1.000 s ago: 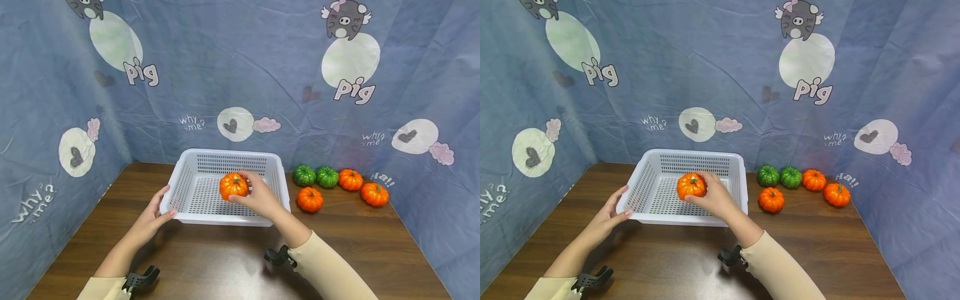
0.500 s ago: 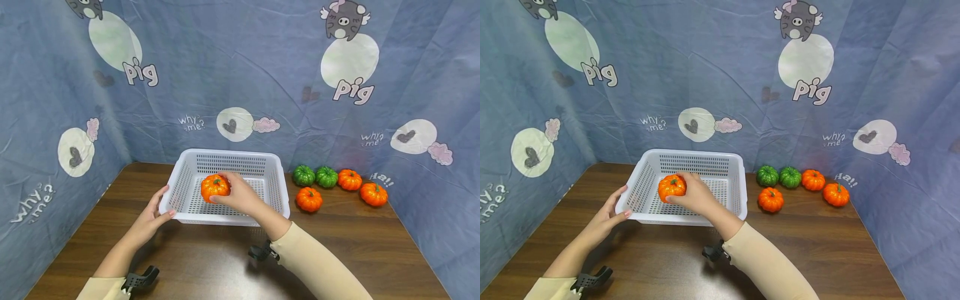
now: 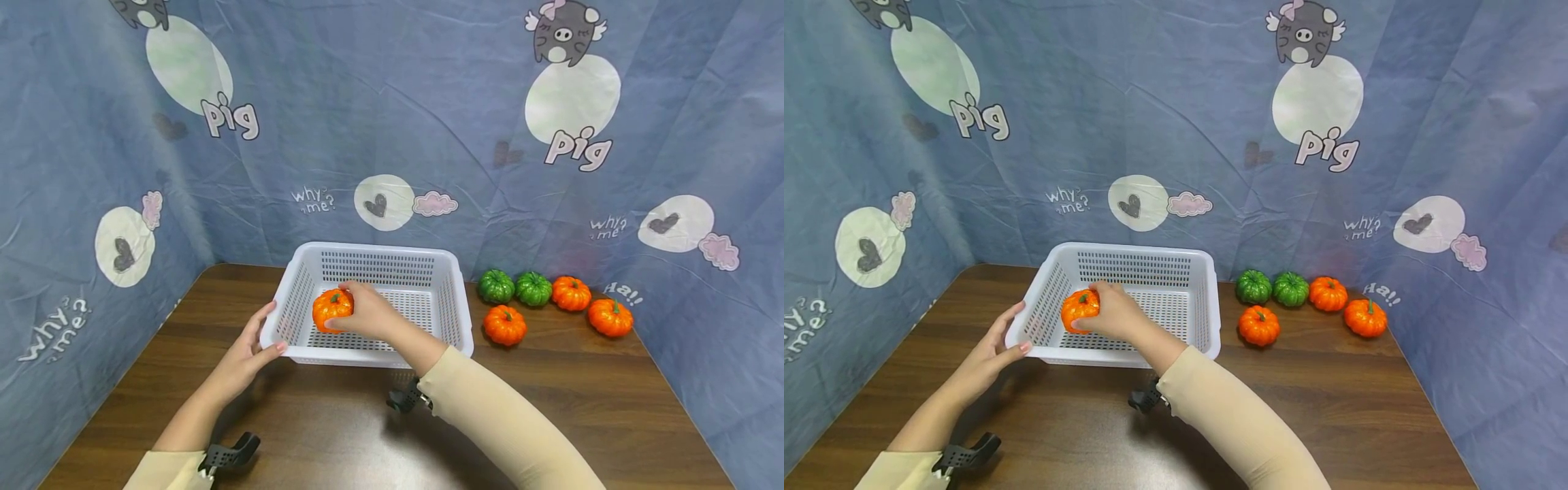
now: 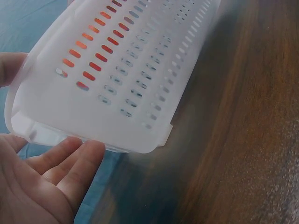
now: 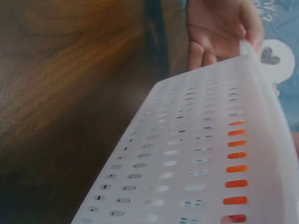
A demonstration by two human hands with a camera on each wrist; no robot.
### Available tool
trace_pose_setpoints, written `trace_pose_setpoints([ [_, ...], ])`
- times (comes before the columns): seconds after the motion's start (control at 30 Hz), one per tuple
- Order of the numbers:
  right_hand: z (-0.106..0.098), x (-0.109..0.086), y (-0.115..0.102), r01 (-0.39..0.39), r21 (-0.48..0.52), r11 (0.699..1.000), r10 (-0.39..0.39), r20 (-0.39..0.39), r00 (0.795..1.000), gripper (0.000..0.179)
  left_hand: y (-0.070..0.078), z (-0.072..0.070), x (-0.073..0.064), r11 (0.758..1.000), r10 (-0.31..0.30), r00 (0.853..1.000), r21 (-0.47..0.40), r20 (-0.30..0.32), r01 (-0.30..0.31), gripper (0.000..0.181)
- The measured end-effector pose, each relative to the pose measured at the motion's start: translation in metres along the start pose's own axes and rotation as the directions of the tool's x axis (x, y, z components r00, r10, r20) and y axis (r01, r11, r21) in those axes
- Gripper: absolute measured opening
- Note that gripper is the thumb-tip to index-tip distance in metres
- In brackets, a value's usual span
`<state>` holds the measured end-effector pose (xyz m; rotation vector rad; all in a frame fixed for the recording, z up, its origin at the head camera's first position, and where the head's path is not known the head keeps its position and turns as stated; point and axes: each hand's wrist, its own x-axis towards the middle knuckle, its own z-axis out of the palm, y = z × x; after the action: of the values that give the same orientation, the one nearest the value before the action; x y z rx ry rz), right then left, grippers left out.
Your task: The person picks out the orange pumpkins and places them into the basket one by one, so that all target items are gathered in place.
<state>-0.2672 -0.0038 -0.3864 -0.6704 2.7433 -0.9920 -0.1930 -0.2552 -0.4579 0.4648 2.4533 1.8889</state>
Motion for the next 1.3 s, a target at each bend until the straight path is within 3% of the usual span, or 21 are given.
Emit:
trace_pose_setpoints([
  [0.5,0.019,0.016,0.01,0.007,-0.101,0.995,-0.001,0.063,0.998,0.071,0.004,0.0,0.002,1.0,-0.004,1.0,0.017,-0.009,0.004,0.081],
  [0.93,0.029,0.021,0.018,-0.131,0.066,0.989,0.125,0.089,0.988,0.07,0.003,-0.002,-0.002,0.999,-0.007,1.0,0.031,-0.012,0.008,0.081],
  [1.3,0.029,0.018,0.018,-0.123,0.077,0.989,0.117,0.078,0.99,0.067,0.0,0.0,-0.002,0.999,-0.013,1.0,0.029,-0.013,0.014,0.081],
])
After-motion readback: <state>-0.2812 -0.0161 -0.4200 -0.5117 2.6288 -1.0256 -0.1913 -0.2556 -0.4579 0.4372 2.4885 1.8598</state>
